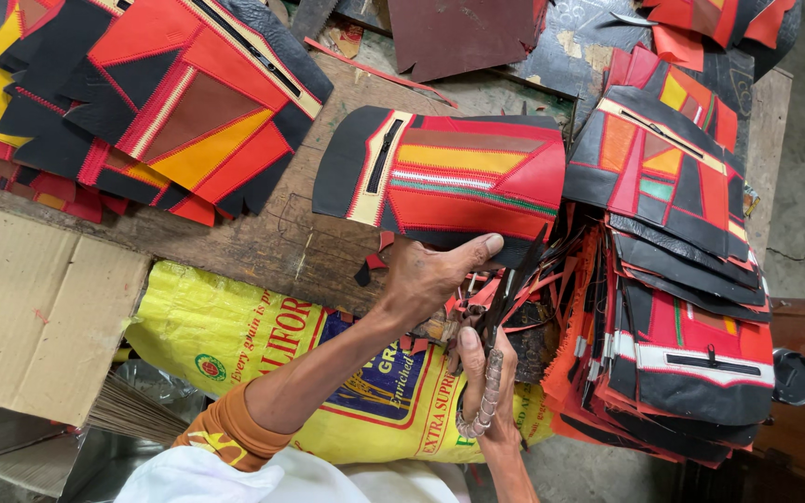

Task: The person uses shears to trim excess material from the edges of colorful leather pouches with zippers. They hold each pouch with the left hand and cut along the edges with the right hand, then place the finished pouches into a stack on the left side of the table.

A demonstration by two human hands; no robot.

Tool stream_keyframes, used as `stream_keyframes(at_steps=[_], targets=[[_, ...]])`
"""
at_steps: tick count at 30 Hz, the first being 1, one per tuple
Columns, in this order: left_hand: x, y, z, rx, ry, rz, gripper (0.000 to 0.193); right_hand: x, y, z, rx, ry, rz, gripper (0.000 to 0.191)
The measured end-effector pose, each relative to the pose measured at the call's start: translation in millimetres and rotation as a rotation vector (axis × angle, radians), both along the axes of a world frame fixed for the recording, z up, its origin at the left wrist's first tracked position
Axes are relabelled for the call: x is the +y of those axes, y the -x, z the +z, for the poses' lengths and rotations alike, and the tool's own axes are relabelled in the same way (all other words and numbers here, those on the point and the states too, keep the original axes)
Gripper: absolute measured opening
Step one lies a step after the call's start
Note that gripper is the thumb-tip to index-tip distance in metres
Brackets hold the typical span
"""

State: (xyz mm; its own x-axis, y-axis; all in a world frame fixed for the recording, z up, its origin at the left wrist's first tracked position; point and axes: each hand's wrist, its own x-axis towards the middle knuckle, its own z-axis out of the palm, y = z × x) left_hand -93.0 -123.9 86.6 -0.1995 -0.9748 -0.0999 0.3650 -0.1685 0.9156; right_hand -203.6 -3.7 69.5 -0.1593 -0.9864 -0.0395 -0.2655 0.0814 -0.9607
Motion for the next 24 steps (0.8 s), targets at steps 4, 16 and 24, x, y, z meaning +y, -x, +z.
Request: stream_keyframes(at_steps=[4, 16, 24], targets=[[1.3, 0.0, -0.1, 0.025, -0.076, -0.016, 0.023, 2.2, -0.3, -11.7, -0.058, -0.171, -0.139, 0.023], [-6.7, -2.2, -9.1, -0.025, -0.264, -0.087, 0.030, 6.9, 9.6, -23.8, -0.129, -0.228, -0.115, 0.014], [-10.5, -3.9, -10.4, 0.084, -0.191, -0.082, 0.029, 9.4, 11.5, -22.4, -0.140, -0.256, -0.116, 0.013]])
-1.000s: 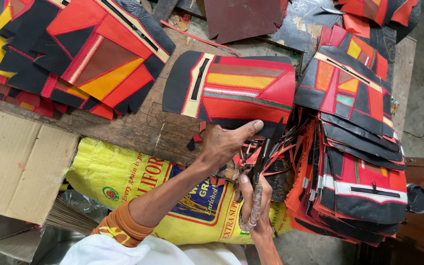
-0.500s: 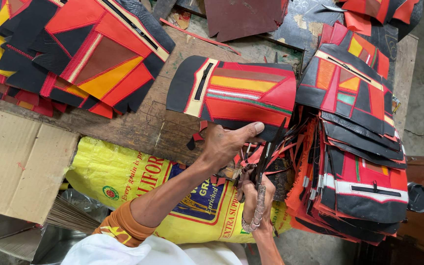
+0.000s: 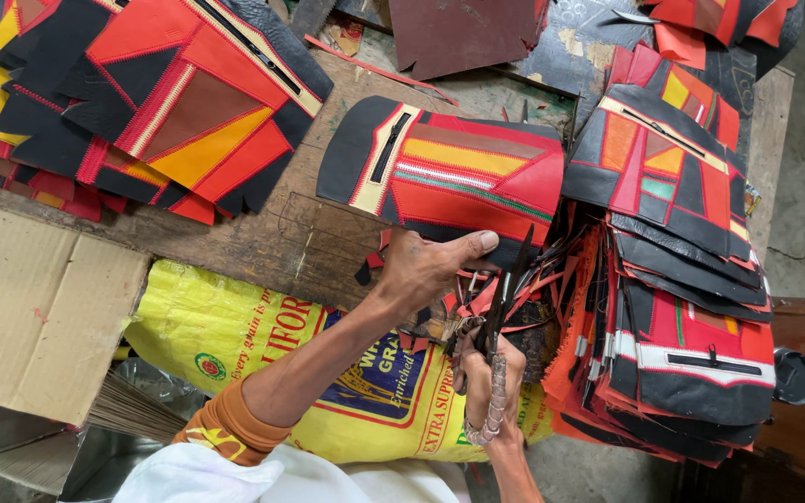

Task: The person uses shears to trim excess material from the edges of colorful leather pouches with zippers. They hold each pouch with the left hand and cut along the edges with the right hand, then place the finished pouches into a stack on the left side of the table.

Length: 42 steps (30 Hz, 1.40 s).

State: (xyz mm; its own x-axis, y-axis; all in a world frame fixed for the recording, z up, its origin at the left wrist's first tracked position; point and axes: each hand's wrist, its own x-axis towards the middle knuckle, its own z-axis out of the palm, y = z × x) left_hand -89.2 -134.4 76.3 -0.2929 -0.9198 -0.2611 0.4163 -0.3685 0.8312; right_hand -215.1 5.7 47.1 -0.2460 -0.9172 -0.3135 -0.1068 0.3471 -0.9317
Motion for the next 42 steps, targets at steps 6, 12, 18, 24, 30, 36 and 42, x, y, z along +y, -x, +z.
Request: stream_keyframes(at_steps=[6, 12, 18, 24, 30, 36, 42], targets=[[-1.2, -6.1, 10.4, -0.006, -0.081, -0.057, 0.031, 0.3, -0.4, 0.6, 0.018, -0.064, -0.024, 0.016], [-3.3, -5.5, 4.3, -0.010, 0.015, -0.057, 0.034, 3.5, 2.1, -0.6, 0.007, -0.036, -0.001, 0.015], [-6.8, -5.8, -4.4, 0.026, 0.108, -0.046, 0.037, 5.2, 3.5, -2.7, 0.019, -0.039, 0.002, 0.015], [-10.9, -7.7, -4.7, -0.006, 0.164, -0.056, 0.037, 5.4, 2.3, -1.4, 0.037, -0.079, -0.016, 0.015], [-13.6, -10.5, -2.4, -0.004, 0.112, -0.096, 0.032, 5.6, 2.8, -2.4, 0.028, -0.052, -0.002, 0.014], [-17.1, -15.9, 2.5, -0.014, 0.184, -0.114, 0.034, 6.0, 5.7, -4.3, 0.083, -0.034, 0.029, 0.015], [-19.9, -20.7, 8.4, 0.015, 0.160, -0.135, 0.046, 6.0, 6.8, -3.5, 0.107, 0.003, 0.053, 0.012]])
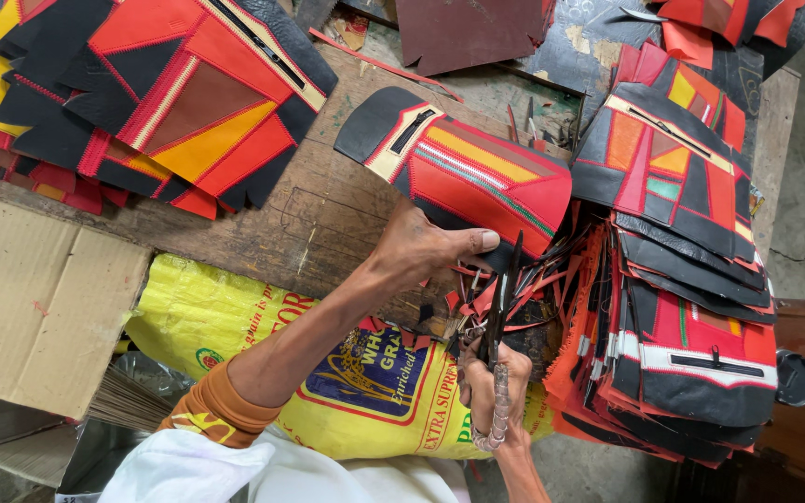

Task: The person uses shears to trim excess material from the edges of colorful leather pouches with zippers. They hold each pouch with the left hand and cut along the edges with the right hand, then place the finished pouches into a stack on the left side of the table.

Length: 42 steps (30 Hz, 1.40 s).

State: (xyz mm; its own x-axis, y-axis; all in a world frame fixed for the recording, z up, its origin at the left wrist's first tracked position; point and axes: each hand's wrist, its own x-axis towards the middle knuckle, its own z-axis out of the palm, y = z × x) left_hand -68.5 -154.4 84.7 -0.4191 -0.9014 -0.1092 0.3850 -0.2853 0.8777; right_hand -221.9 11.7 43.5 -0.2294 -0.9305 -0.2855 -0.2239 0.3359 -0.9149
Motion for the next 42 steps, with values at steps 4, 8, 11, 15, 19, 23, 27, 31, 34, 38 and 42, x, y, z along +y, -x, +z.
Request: stream_keyframes(at_steps=[4, 8, 11, 15, 19, 23, 27, 31, 34, 38, 42], targets=[[-1.3, 0.0, 0.3, 0.071, 0.036, -0.005, 0.052, 1.2, 1.2, 1.4, 0.010, 0.034, 0.027, 0.014], [-0.2, 1.2, -6.6, 0.030, -0.011, -0.008, 0.051, 3.8, 0.6, 0.4, -0.060, -0.009, 0.016, 0.016], [-0.7, 1.4, -13.7, 0.007, 0.092, 0.037, 0.047, 8.4, -0.2, -0.1, -0.220, 0.016, 0.063, 0.016], [-5.6, 1.7, -19.0, -0.026, 0.111, 0.075, 0.044, 15.4, -3.1, -0.5, -0.175, -0.021, 0.061, 0.018], [-5.4, 2.7, -17.3, 0.056, -0.006, 0.043, 0.045, 18.3, -7.7, -1.7, -0.179, -0.043, 0.009, 0.021], [-4.3, 2.9, -13.0, 0.096, -0.020, 0.042, 0.045, 19.5, -10.7, -1.4, -0.196, -0.101, -0.048, 0.023], [-4.7, 1.7, -11.6, 0.090, -0.026, 0.035, 0.045, 20.5, -10.2, -0.3, -0.186, -0.092, -0.039, 0.026], [-5.7, 2.7, -12.8, 0.100, -0.037, 0.039, 0.045, 20.1, -9.1, -0.9, -0.192, -0.092, -0.048, 0.029], [-5.8, 2.9, -13.6, 0.122, -0.030, 0.037, 0.046, 19.9, -8.4, -1.6, -0.186, -0.101, -0.051, 0.028], [-6.3, 1.3, -13.9, 0.148, -0.013, 0.024, 0.046, 19.4, -8.3, -1.5, -0.163, -0.084, -0.034, 0.027], [-6.8, 1.6, -14.8, 0.135, -0.025, 0.025, 0.046, 18.4, -8.8, -1.3, -0.154, -0.112, -0.055, 0.025]])
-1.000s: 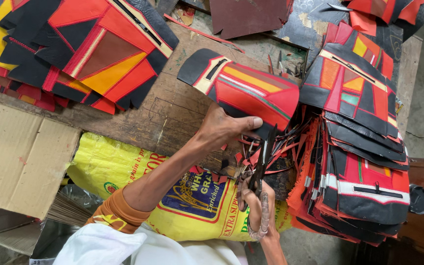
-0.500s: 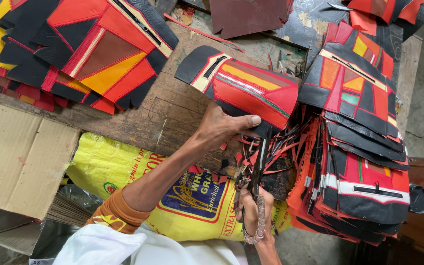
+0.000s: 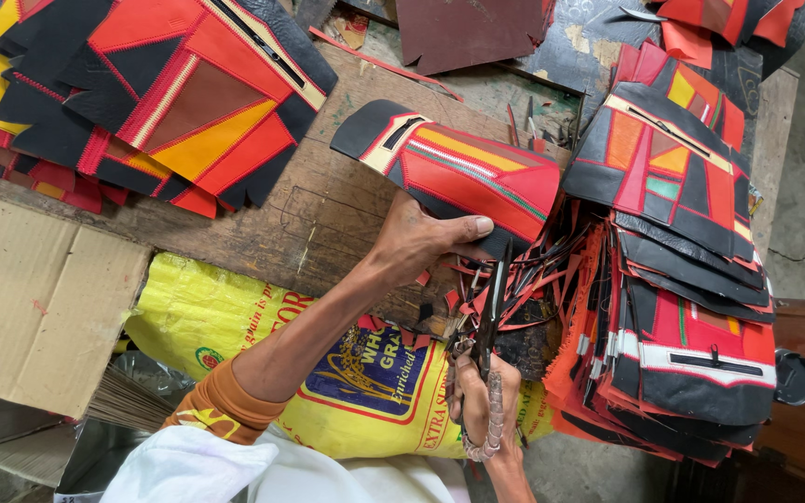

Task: The person uses shears to trim excess material from the edges of colorful leather pouches with zippers. They hold each pouch with the left hand and cut along the edges with the right hand, then place the finished pouches into a stack on the left side of the table.

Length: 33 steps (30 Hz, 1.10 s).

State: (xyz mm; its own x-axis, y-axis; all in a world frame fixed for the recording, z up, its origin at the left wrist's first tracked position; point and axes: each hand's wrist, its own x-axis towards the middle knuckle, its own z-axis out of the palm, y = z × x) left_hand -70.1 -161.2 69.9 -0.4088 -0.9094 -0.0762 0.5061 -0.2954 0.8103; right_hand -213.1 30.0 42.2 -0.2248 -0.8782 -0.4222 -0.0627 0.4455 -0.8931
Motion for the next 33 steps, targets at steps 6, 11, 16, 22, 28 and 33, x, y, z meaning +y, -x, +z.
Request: stream_keyframes(at_steps=[6, 11, 16, 22, 28, 33], targets=[[0.1, 1.4, 0.9, -0.025, -0.025, 0.015, 0.044, -2.9, -1.3, 3.6, 0.016, 0.002, -0.006, 0.026], [0.3, 1.7, 0.6, -0.009, -0.027, 0.014, 0.044, -4.5, -5.6, 7.9, 0.071, -0.076, -0.033, 0.036], [4.3, -5.7, -11.0, -0.233, -0.042, -0.028, 0.038, 1.7, -10.4, 6.9, 0.059, -0.044, 0.001, 0.044], [105.5, -26.0, -1.2, -0.484, 0.184, -0.184, 0.078, 9.0, -12.8, -9.3, 0.112, -0.064, 0.037, 0.042], [178.1, -23.3, 11.9, -0.708, 0.171, -0.266, 0.152, 6.2, -11.9, -20.5, 0.122, 0.076, 0.121, 0.033], [180.2, -23.2, 6.4, -0.680, 0.174, -0.209, 0.146, 12.6, -15.4, -25.7, 0.077, -0.090, 0.060, 0.034]])
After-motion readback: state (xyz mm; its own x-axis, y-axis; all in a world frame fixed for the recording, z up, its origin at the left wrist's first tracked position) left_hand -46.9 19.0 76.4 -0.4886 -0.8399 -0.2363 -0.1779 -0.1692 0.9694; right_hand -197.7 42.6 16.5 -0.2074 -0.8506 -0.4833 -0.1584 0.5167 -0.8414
